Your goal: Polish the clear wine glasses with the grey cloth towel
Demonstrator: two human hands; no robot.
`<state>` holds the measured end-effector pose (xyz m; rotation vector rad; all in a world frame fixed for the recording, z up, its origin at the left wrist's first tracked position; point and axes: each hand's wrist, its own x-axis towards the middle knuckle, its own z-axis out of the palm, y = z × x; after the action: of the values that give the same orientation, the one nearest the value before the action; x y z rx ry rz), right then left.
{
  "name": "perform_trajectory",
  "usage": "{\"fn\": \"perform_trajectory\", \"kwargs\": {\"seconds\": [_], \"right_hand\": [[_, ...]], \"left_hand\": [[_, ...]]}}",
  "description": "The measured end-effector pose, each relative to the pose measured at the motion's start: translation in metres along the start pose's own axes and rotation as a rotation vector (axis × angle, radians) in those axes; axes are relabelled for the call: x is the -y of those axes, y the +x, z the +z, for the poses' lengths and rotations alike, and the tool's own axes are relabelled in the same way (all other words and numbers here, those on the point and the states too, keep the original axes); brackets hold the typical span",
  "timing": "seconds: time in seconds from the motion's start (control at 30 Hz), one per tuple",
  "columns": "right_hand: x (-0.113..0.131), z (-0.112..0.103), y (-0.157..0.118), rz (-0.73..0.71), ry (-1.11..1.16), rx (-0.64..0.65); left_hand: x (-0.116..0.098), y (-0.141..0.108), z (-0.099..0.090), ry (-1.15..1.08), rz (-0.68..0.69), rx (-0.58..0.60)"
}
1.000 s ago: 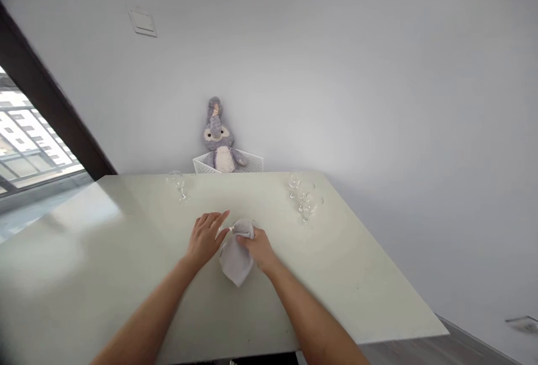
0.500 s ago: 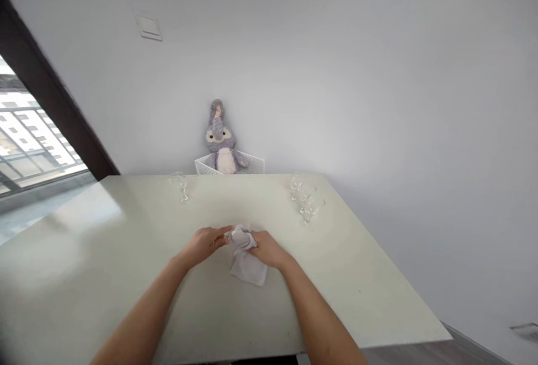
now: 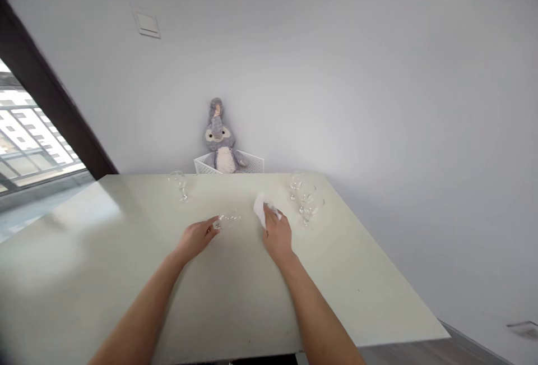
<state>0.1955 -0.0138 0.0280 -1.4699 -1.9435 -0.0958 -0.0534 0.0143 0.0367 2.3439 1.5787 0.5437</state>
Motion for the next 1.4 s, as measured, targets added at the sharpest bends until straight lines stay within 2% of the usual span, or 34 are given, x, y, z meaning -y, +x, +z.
{"fn": "perform_trajectory", "kwargs": {"seconds": [0.07, 0.13, 0.23, 0.37, 0.53, 0.7, 0.83, 0.9, 0.97, 1.0, 1.07, 1.13, 1.2, 1.3, 1.4], "right_hand": [[0.017, 0.002, -0.002, -0.174, 0.019, 0.045], [0.037, 0.003, -0.005, -0.318, 0.062, 0.128], [0.054, 0.003, -0.007, -0.322, 0.123, 0.142], [0.048, 0.003, -0.005, -0.109, 0.22, 0.051], [0.024, 0.005, 0.002, 0.306, 0.503, 0.037], [0.009, 0.01, 0.004, 0.767, 0.999, 0.068], [0.012, 0.017, 0.002, 0.956, 1.381, -0.024], [0.016, 0.023, -0.001, 1.014, 1.479, -0.048], [0.023, 0.032, -0.006, 1.001, 1.49, -0.045], [0.027, 0.036, -0.009, 0.94, 1.477, -0.036], [0.037, 0.044, -0.015, 0.724, 1.424, 0.009], [0.046, 0.05, -0.021, 0.526, 1.337, 0.057], [0.052, 0.054, -0.024, 0.431, 1.25, 0.077], [0.051, 0.057, -0.023, 0.413, 1.195, -0.034], [0.041, 0.053, -0.016, 0.412, 1.153, -0.132]], "left_hand": [[-0.003, 0.0, 0.005, 0.071, 0.055, -0.031], [-0.01, -0.001, 0.011, 0.131, 0.171, -0.043], [-0.021, -0.004, 0.02, 0.169, 0.362, -0.075], [-0.033, -0.006, 0.026, 0.181, 0.51, -0.141], [-0.04, -0.008, 0.032, 0.175, 0.543, -0.116], [-0.04, -0.009, 0.043, 0.097, 0.463, -0.11], [-0.043, -0.01, 0.049, -0.035, 0.319, -0.151], [-0.046, -0.01, 0.051, -0.116, 0.201, -0.16], [-0.05, -0.011, 0.053, -0.205, 0.079, -0.166], [-0.052, -0.012, 0.055, -0.248, 0.035, -0.174], [-0.054, -0.013, 0.061, -0.319, 0.02, -0.227], [-0.055, -0.015, 0.069, -0.346, 0.089, -0.322], [-0.056, -0.016, 0.075, -0.326, 0.209, -0.392], [-0.057, -0.015, 0.074, -0.27, 0.343, -0.393], [-0.054, -0.012, 0.061, -0.272, 0.33, -0.38]]}}
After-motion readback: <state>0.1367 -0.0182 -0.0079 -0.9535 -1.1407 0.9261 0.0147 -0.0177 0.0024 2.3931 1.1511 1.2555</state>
